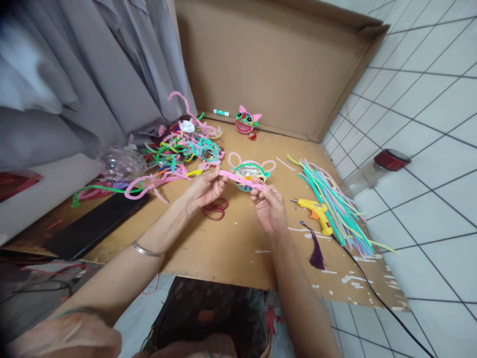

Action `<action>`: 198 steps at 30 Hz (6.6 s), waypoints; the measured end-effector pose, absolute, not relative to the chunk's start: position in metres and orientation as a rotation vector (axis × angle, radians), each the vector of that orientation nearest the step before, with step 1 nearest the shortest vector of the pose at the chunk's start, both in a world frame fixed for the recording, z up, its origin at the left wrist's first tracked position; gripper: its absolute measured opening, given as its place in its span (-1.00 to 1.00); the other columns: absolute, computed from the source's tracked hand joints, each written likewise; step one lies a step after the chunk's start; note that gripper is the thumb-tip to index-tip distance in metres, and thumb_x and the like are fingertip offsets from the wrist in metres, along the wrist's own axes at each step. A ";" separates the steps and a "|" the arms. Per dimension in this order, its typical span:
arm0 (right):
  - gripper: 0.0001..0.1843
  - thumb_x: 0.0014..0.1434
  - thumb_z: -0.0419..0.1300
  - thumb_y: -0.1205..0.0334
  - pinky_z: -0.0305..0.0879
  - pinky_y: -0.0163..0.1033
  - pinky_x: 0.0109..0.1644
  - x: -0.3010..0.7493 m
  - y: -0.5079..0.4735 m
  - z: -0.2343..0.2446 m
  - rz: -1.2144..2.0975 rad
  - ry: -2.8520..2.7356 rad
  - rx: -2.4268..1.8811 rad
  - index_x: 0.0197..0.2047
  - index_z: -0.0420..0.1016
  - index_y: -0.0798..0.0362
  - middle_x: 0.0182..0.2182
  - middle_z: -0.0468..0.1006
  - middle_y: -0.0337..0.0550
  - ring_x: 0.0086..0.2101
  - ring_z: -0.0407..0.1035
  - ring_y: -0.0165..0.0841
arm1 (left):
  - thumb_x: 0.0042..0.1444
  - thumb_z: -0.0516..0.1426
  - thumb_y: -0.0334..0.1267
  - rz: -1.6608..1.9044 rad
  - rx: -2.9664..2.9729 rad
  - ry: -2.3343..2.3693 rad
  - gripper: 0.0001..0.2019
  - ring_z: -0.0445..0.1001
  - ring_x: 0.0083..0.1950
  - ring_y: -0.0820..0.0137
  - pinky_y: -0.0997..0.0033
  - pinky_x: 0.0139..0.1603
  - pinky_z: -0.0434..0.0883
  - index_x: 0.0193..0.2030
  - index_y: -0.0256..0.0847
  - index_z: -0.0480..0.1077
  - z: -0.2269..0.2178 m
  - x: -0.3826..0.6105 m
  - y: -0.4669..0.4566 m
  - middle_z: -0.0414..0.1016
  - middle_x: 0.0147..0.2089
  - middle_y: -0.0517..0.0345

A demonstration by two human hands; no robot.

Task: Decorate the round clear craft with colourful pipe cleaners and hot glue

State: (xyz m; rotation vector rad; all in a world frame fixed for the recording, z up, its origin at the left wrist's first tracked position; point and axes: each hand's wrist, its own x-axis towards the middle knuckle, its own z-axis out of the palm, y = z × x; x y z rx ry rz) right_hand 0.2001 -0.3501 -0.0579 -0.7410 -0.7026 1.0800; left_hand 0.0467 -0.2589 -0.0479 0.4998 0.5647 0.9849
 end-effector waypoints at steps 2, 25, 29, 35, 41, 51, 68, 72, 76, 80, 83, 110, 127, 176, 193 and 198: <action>-0.71 -0.13 0.41 0.18 0.37 -0.40 -0.42 0.199 -0.349 -0.059 1.086 -0.675 -0.753 -0.66 0.39 0.04 -0.33 0.60 -0.20 -0.45 0.36 -0.51 | 0.29 0.02 -0.45 0.996 0.473 0.557 -0.75 0.44 -0.56 0.62 0.74 -0.53 0.42 -0.45 -0.34 0.34 -0.048 0.048 -0.259 0.44 -0.53 0.16; -0.84 0.12 0.22 0.18 -0.05 0.18 0.17 0.195 -0.364 -0.066 -0.656 -1.360 -1.556 -0.20 0.45 0.01 -0.35 0.58 -0.10 -0.13 0.44 -0.10 | -0.04 0.26 0.13 1.162 1.151 0.563 -0.56 0.12 -0.62 0.62 0.62 -0.62 0.08 -0.47 -0.24 0.31 -0.061 0.056 -0.276 0.25 -0.61 0.33; -0.75 0.22 0.15 0.18 0.05 0.01 0.09 0.182 -0.368 -0.069 -0.666 -1.564 -1.499 -0.03 0.42 0.04 -0.15 0.59 0.02 -0.07 0.42 -0.14 | 0.00 0.24 0.11 1.227 1.244 0.651 -0.57 0.14 -0.55 0.57 0.57 -0.51 0.15 -0.52 -0.22 0.29 -0.068 0.061 -0.284 0.21 -0.58 0.32; -0.81 0.34 0.04 0.27 0.09 -0.16 -0.08 0.178 -0.365 -0.077 -0.544 -1.678 -1.506 -0.15 0.48 0.04 -0.34 0.63 -0.09 -0.33 0.43 -0.34 | 0.03 0.21 0.09 1.234 1.379 0.640 -0.59 0.26 -0.37 0.48 0.51 -0.31 0.25 -0.55 -0.22 0.32 -0.075 0.068 -0.294 0.29 -0.48 0.25; -0.82 0.33 0.07 0.24 0.05 -0.16 -0.13 0.183 -0.365 -0.078 -0.684 -1.759 -1.542 -0.15 0.50 0.05 -0.39 0.59 -0.11 -0.36 0.37 -0.35 | -0.09 0.26 0.16 1.098 1.195 0.649 -0.55 0.09 -0.51 0.54 0.52 -0.48 0.09 -0.54 -0.22 0.31 -0.072 0.069 -0.297 0.18 -0.59 0.33; -0.74 0.34 0.04 0.28 0.04 -0.17 -0.18 0.191 -0.363 -0.070 -0.581 -1.690 -1.496 -0.29 0.55 0.01 -0.48 0.57 -0.17 -0.38 0.38 -0.37 | -0.03 0.23 0.10 1.093 1.200 0.688 -0.63 0.05 -0.58 0.55 0.52 -0.54 0.04 -0.40 -0.22 0.44 -0.065 0.062 -0.291 0.18 -0.60 0.33; -0.73 0.34 0.03 0.26 0.00 -0.17 -0.14 0.198 -0.361 -0.069 -0.584 -1.784 -1.553 -0.30 0.53 0.02 -0.45 0.56 -0.18 -0.38 0.34 -0.37 | 0.17 0.17 -0.24 1.201 2.276 0.613 -0.85 0.40 -0.18 0.35 0.43 -0.14 0.24 -0.23 0.01 0.59 -0.065 0.043 -0.276 0.52 -0.19 0.03; -0.75 0.34 0.05 0.25 0.01 -0.17 -0.12 0.200 -0.360 -0.070 -0.544 -1.816 -1.551 -0.27 0.55 0.01 -0.41 0.59 -0.17 -0.35 0.38 -0.37 | 0.20 0.12 -0.25 1.183 2.443 0.617 -0.82 0.37 -0.24 0.36 0.43 -0.23 0.23 -0.25 -0.04 0.59 -0.064 0.039 -0.272 0.53 -0.23 0.04; -0.74 0.35 0.05 0.18 0.02 -0.18 -0.14 0.207 -0.357 -0.070 -0.499 -1.846 -1.564 -0.21 0.57 0.02 -0.36 0.63 -0.15 -0.33 0.41 -0.36 | 0.27 0.03 -0.27 1.108 2.746 0.629 -0.74 0.35 -0.26 0.36 0.40 -0.28 0.23 -0.21 -0.10 0.58 -0.063 0.032 -0.261 0.56 -0.23 0.06; -0.72 0.34 0.05 0.16 0.05 -0.17 -0.15 0.220 -0.356 -0.069 -0.456 -1.828 -1.619 -0.15 0.58 0.02 -0.31 0.65 -0.10 -0.31 0.44 -0.31 | 0.30 0.01 -0.23 1.130 2.846 0.777 -0.71 0.35 -0.24 0.35 0.38 -0.27 0.25 -0.23 -0.12 0.58 -0.060 0.019 -0.246 0.55 -0.27 0.06; -0.71 0.34 0.05 0.14 0.11 -0.17 -0.15 0.228 -0.356 -0.068 -0.378 -1.784 -1.646 -0.14 0.58 0.02 -0.28 0.65 -0.08 -0.28 0.47 -0.28 | 0.30 0.01 -0.17 1.159 2.849 0.818 -0.70 0.36 -0.23 0.34 0.37 -0.29 0.25 -0.22 -0.12 0.58 -0.058 0.009 -0.237 0.55 -0.26 0.06; -0.72 0.04 0.26 0.05 0.37 -0.21 -0.29 0.228 -0.358 -0.064 0.392 -1.362 -1.515 -0.29 0.62 0.07 -0.38 0.64 -0.10 -0.43 0.45 -0.31 | 0.30 0.03 -0.16 1.298 2.856 0.866 -0.70 0.41 -0.22 0.33 0.37 -0.29 0.33 -0.23 -0.14 0.59 -0.059 -0.005 -0.227 0.60 -0.22 0.05; -0.65 -0.21 0.38 0.01 0.22 -0.31 -0.48 0.234 -0.356 -0.061 0.633 -1.062 -1.510 -0.42 0.58 0.10 -0.59 0.54 -0.19 -0.57 0.32 -0.40 | 0.28 0.03 -0.22 1.391 2.867 0.828 -0.74 0.39 -0.22 0.32 0.33 -0.25 0.34 -0.21 -0.11 0.57 -0.055 -0.002 -0.234 0.59 -0.22 0.06; -0.81 0.17 0.14 0.14 0.35 -0.13 -0.07 0.240 -0.337 -0.060 -0.187 -1.314 -1.453 -0.36 0.52 0.02 -0.26 0.41 -0.09 -0.18 0.37 -0.24 | 0.20 0.07 -0.13 1.325 2.252 0.790 -0.74 0.49 -0.17 0.31 0.29 -0.09 0.41 -0.37 -0.22 0.48 -0.063 0.017 -0.230 0.56 -0.22 0.00; -0.79 0.17 0.14 0.12 0.29 -0.14 -0.09 0.254 -0.292 -0.080 -0.374 -1.216 -1.487 -0.37 0.51 0.04 -0.33 0.32 -0.15 -0.24 0.30 -0.25 | 0.21 0.05 -0.14 1.364 2.005 1.231 -0.76 0.48 -0.32 0.32 0.33 -0.22 0.34 -0.33 -0.23 0.43 -0.083 0.063 -0.225 0.56 -0.31 0.03; -0.82 0.16 0.15 0.16 0.28 -0.15 -0.08 0.254 -0.293 -0.083 -0.347 -1.216 -1.502 -0.38 0.52 0.03 -0.32 0.34 -0.16 -0.23 0.31 -0.26 | 0.19 0.07 -0.17 1.337 2.032 1.293 -0.79 0.47 -0.33 0.34 0.36 -0.24 0.30 -0.34 -0.22 0.46 -0.087 0.064 -0.228 0.57 -0.32 0.06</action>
